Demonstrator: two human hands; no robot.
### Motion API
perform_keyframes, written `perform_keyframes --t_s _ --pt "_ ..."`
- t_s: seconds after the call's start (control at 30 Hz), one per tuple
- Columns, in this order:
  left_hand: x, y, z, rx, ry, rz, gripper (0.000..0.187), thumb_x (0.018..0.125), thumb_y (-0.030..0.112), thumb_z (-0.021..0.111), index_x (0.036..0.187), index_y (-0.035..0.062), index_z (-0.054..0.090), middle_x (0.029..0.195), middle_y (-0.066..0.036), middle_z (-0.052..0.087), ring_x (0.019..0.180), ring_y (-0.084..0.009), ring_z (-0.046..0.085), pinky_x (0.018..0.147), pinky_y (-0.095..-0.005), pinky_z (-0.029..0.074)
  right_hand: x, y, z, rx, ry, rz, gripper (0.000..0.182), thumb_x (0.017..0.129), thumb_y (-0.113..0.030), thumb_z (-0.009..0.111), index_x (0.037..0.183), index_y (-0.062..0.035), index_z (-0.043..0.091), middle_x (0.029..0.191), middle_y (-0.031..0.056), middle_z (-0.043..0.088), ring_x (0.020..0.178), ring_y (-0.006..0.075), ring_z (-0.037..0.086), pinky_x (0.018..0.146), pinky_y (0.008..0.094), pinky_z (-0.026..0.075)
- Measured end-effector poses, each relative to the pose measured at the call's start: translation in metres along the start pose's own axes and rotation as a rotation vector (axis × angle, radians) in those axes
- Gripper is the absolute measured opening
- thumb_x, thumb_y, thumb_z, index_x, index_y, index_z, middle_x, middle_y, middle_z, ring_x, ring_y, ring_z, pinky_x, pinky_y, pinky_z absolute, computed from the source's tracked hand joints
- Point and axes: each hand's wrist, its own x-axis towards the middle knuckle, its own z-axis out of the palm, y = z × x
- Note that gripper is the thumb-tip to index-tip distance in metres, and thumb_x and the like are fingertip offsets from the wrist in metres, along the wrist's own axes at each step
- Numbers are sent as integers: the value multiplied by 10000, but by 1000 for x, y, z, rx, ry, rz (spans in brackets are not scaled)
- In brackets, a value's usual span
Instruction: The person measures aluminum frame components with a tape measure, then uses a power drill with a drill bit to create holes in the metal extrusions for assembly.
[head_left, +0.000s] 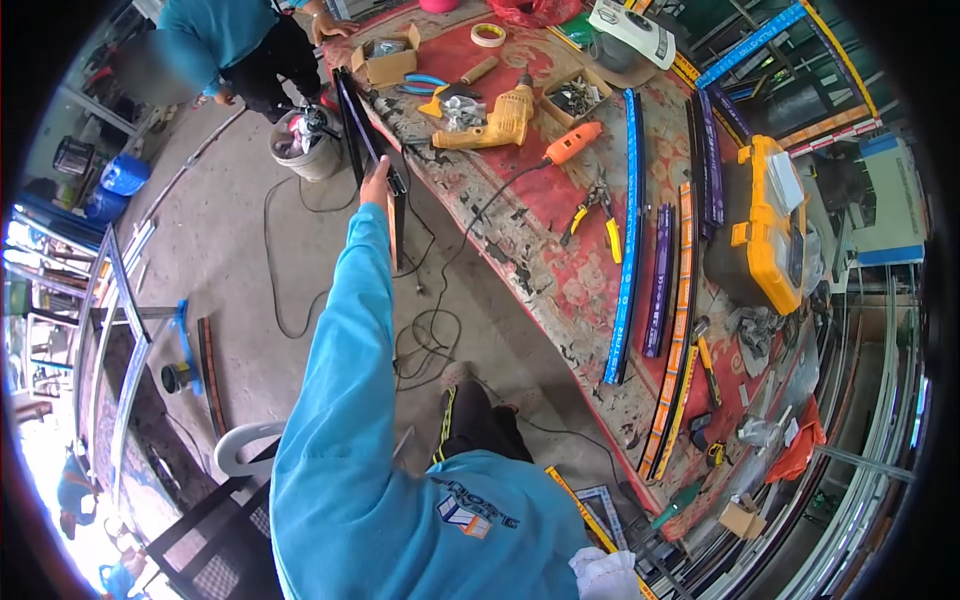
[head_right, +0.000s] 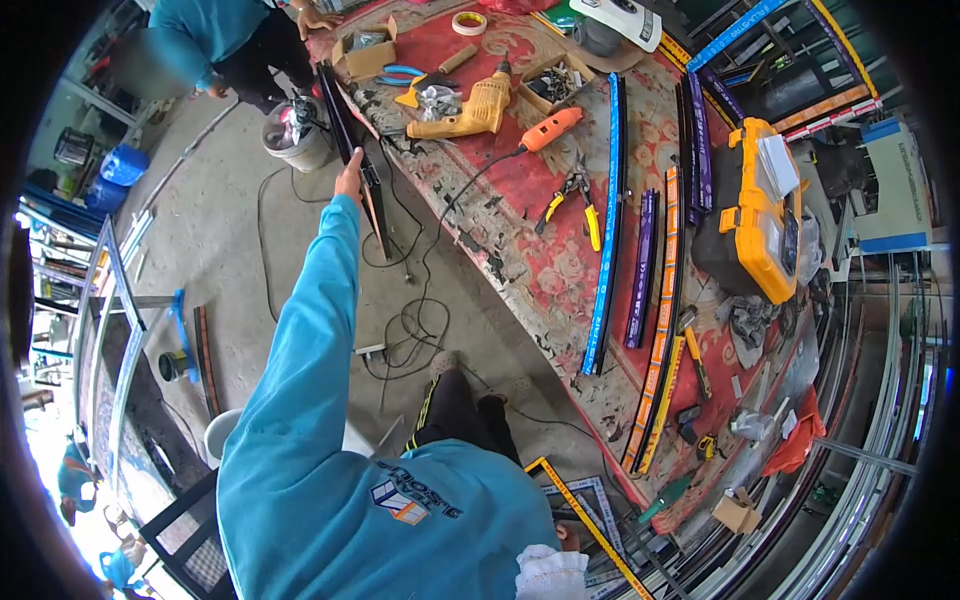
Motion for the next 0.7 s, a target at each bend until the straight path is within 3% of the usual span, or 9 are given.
perform_keyframes --t_s 0.13,0.2,0.23,0.3,0.37,0.43,0.47,0.67,0.7 --pt "21 -15 -2 136 -99 -54 774 718 529 748 1269 8 594 1139 -155 612 1049 -277 573 881 -472 442 1 -9 -1 -3 -37 7 319 806 -106 685 1089 12 598 974 140 630 886 196 604 751 338 493" --pt "30 -22 -8 70 -131 26 569 668 420 781 1024 -16 695 900 -105 639 788 -201 570 689 -360 454 3 -13 -2 -6 -58 4 285 811 -100 674 1067 6 609 940 126 639 853 185 608 729 331 492" --pt "29 -22 -11 136 24 41 411 653 361 772 819 -9 707 722 -54 588 600 -162 476 555 -318 395 5 -15 -2 -7 -64 -2 268 813 -97 668 1057 2 614 923 119 643 836 180 610 718 327 491" --pt "23 -23 -34 -31 -8 48 321 694 311 755 767 5 688 676 -54 580 542 -181 504 531 -327 417 4 -16 -7 -21 -78 -17 236 818 -92 656 1035 -5 625 890 105 652 803 169 614 695 320 490" --pt "18 -14 -64 -203 -5 -95 276 724 291 750 751 26 676 676 -61 594 555 -203 560 547 -341 457 7 -17 -10 -19 -84 -40 205 823 -86 645 1014 -11 636 856 91 661 769 158 618 673 313 489" --pt "75 -50 -113 -192 -141 26 262 772 252 728 821 -4 695 736 -86 641 663 -195 615 641 -336 499 9 -17 -13 9 -88 -55 177 828 -80 633 992 -18 647 823 77 670 736 146 622 650 306 488" --pt "46 -6 -140 -376 -272 -72 226 806 253 716 840 35 670 723 -75 622 648 -210 606 651 -336 502 5 -14 -13 75 -98 -57 169 829 -82 640 983 -13 644 823 75 672 739 145 624 655 304 489" --pt "-71 119 -176 -482 -214 -78 258 853 289 667 886 35 633 768 -99 638 703 -255 622 729 -397 537 29 4 -25 35 -138 -210 133 841 -60 623 958 -2 648 793 81 676 729 154 639 650 320 495" --pt "-87 136 -182 -536 -220 -75 294 852 318 656 880 26 628 771 -107 639 714 -262 621 759 -405 537 46 30 -24 25 -174 -164 164 848 -97 611 978 -2 639 830 109 697 730 231 664 651 371 503"
